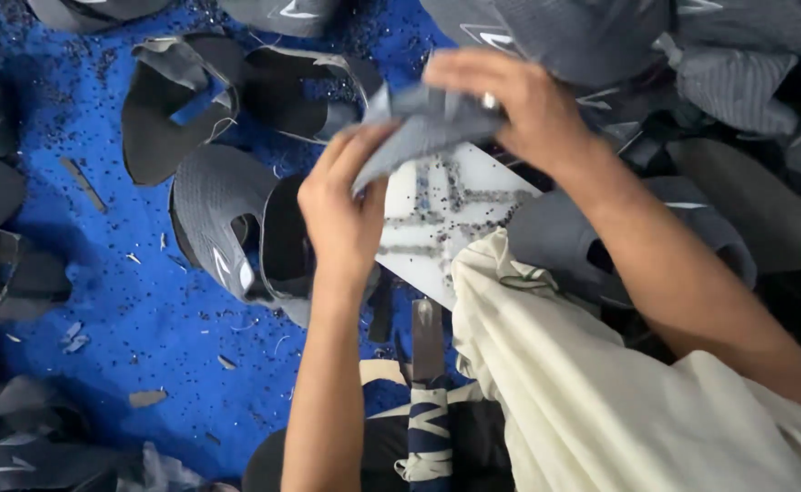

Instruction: Punching holes into shoe upper components using a hand punch tool and a metal template.

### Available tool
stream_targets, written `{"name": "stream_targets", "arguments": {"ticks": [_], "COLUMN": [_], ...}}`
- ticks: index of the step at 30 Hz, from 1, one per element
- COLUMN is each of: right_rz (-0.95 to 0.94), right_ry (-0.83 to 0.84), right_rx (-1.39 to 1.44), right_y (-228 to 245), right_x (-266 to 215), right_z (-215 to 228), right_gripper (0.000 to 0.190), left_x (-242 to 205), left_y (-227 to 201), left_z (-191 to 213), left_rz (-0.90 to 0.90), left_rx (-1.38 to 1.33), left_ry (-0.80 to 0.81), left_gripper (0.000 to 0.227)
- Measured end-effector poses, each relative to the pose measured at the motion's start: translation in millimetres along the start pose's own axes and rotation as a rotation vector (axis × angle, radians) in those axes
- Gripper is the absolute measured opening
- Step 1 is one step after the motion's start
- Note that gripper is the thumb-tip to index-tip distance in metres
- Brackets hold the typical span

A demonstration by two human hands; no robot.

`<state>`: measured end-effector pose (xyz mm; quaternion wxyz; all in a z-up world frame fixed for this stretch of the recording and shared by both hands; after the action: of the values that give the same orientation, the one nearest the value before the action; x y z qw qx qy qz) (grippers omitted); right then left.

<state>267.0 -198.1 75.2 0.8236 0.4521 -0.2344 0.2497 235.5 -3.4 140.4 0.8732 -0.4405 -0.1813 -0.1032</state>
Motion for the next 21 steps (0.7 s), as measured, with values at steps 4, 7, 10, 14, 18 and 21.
{"name": "stream_targets", "arguments": {"ticks": [4,7,10,14,18,21], "right_rz": [-0.175,-0.267,-0.285,-0.223,-0.142,-0.189], "right_ry": [-0.166,-0.059,0.229,0.145,0.122,0.305], "right_rx": [-0.117,-0.246,-0.517,-0.408,-0.356,-0.470], "right_y": [-58.7,-103.4,-62.6,-30.6,-7.9,-10.9], "right_x": [-16.0,-90.2,-94.9,-106.0,-137.8,-145.8], "right_z": [-7.1,-39.4,-52.7,-43.3,-44.9,-56.5], "right_gripper": [0.045,0.052,0.071,0.069,0.058,0.061], "left_x": [-0.1,-61.0,-108.0,-113.5,-131.8,-135.9], "left_y": [61.0,88.3,95.0,87.7,95.8,97.3], "left_z": [-64.4,-83.9,-76.1,-64.3,-62.2,-67.4], "left_rz": [-0.087,-0.140,-0.162,-0.079,-0.054,-0.174], "left_rx": [-0.081,0.039,0.161,0.140,0.131,0.143], "left_ry": [0.066,0.166,0.148,0.156,0.199,0.243], "left_gripper": [0.066,0.073,0.066,0.061,0.062,0.068]}}
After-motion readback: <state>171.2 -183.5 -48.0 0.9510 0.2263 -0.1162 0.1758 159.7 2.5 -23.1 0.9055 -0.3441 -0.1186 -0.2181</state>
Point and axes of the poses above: each hand's wrist, its own x-axis towards the middle knuckle, its own z-axis out of the back of the hand, y = z × x, the point moved 8 cm from there along x, towards the middle knuckle, and after that the axes turned 14 degrees about -y, right-handed, at the moved point
